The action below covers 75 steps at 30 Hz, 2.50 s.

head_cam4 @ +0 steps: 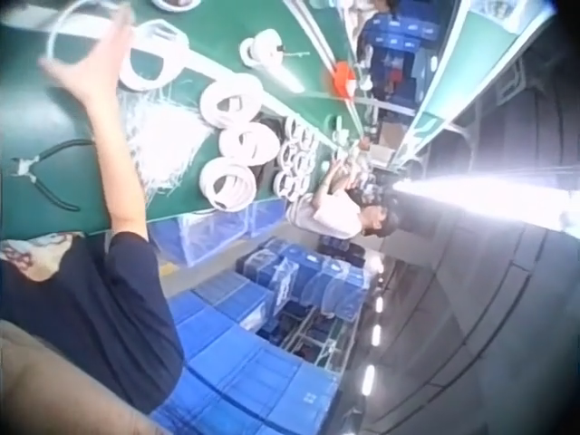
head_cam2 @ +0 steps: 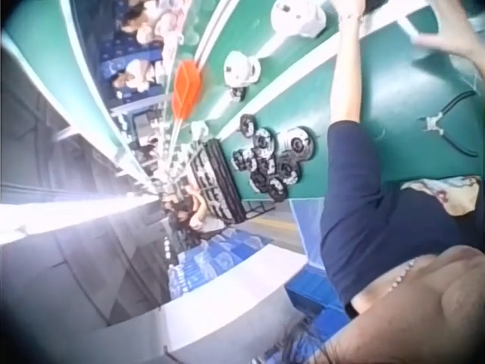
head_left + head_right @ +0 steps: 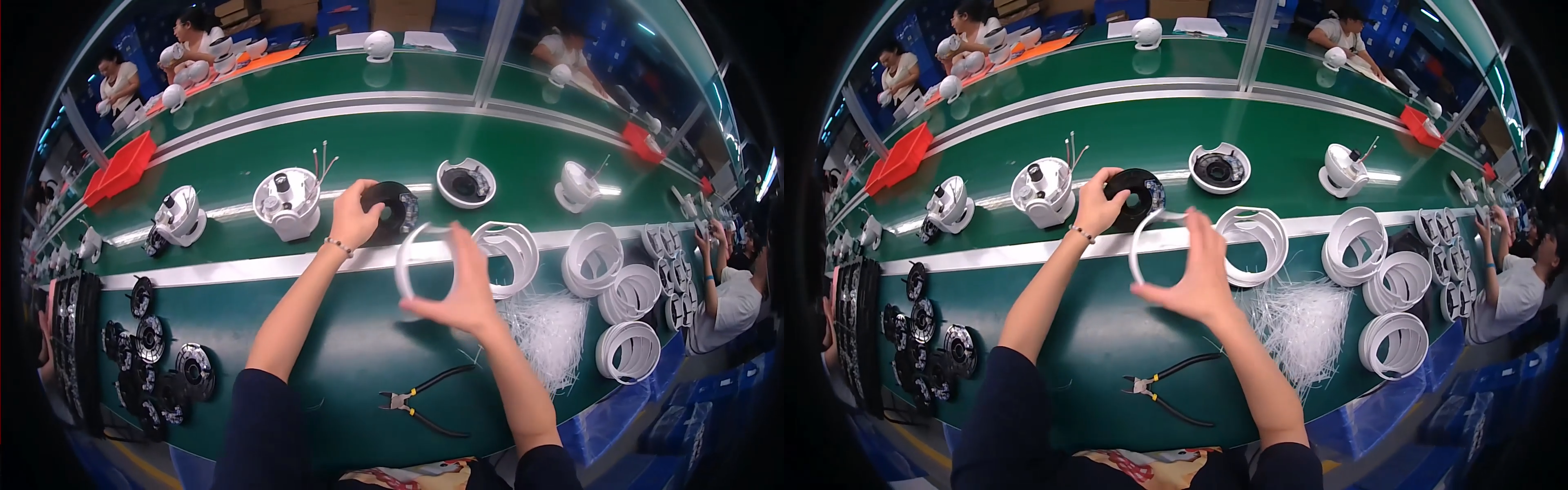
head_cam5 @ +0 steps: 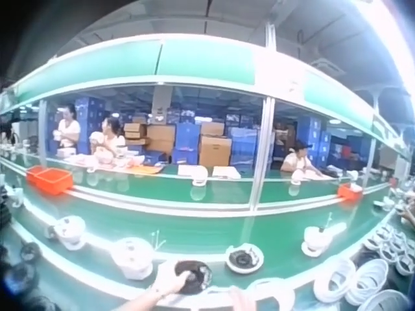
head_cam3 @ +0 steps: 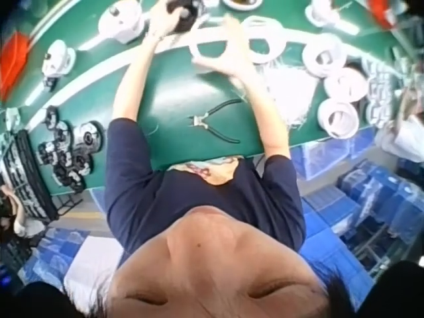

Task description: Assembling electronic housing components and trimming wires on a factory production line.

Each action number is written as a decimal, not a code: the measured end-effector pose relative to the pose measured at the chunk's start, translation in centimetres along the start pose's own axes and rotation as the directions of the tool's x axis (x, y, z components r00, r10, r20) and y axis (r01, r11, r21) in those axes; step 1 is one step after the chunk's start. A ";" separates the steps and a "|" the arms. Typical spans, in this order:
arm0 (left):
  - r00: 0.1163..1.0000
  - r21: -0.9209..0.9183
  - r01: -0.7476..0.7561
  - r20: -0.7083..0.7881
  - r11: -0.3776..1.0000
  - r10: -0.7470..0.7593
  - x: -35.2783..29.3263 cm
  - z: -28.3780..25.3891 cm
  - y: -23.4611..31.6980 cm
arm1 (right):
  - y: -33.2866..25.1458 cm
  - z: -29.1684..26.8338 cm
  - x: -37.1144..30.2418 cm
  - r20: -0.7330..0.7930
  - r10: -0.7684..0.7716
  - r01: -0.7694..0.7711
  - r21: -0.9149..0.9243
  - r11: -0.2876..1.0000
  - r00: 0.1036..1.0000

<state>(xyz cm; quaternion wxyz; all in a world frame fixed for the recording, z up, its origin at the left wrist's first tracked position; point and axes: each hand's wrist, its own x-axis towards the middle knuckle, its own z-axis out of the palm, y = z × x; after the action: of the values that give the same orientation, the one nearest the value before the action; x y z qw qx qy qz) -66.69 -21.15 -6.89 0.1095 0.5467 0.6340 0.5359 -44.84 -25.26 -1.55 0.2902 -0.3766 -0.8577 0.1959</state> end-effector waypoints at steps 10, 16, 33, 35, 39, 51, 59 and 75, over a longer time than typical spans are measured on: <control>0.877 -0.688 0.472 0.308 0.551 -0.368 -8.0 -5.9 3.0 | -5.7 6.5 0.6 -0.116 0.135 -0.075 0.417 0.906 0.984; 0.751 -0.768 0.596 0.637 -0.236 -0.175 -10.4 -9.7 2.8 | -8.6 8.2 0.7 -0.112 0.082 -0.040 0.338 0.940 0.990; 0.825 -0.835 0.499 0.539 -0.231 -0.169 -11.7 -11.2 0.6 | -10.8 8.5 0.3 0.037 -0.081 0.071 0.226 0.972 0.996; 0.833 -0.854 0.481 0.516 -0.200 -0.200 -11.7 -11.0 0.9 | -11.0 8.8 0.1 0.003 -0.103 0.101 0.201 0.974 0.995; 0.805 -0.816 0.513 0.565 -0.265 -0.181 -11.6 -12.0 1.3 | -11.9 8.4 -0.1 0.011 -0.022 0.018 0.318 0.948 1.000; 0.767 -0.845 0.497 0.534 -0.198 -0.356 -12.8 -13.0 0.9 | -11.9 10.0 -0.6 0.062 0.071 -0.090 0.389 0.917 0.995; 0.800 -0.835 0.519 0.550 -0.185 -0.239 -13.2 -13.7 0.8 | -13.5 11.2 -1.5 0.056 -0.052 0.043 0.161 0.986 0.997; 0.687 -0.724 0.670 0.689 -0.166 -0.232 -13.0 -17.3 -0.6 | -14.8 11.3 0.5 0.304 -0.129 0.088 0.143 0.986 0.944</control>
<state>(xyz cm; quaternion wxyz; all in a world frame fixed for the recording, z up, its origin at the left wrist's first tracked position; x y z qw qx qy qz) -74.62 -41.25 -6.21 0.7326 0.1261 0.2150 0.6333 -60.32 -35.73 -1.72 0.1848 -0.2736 -0.8979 0.2913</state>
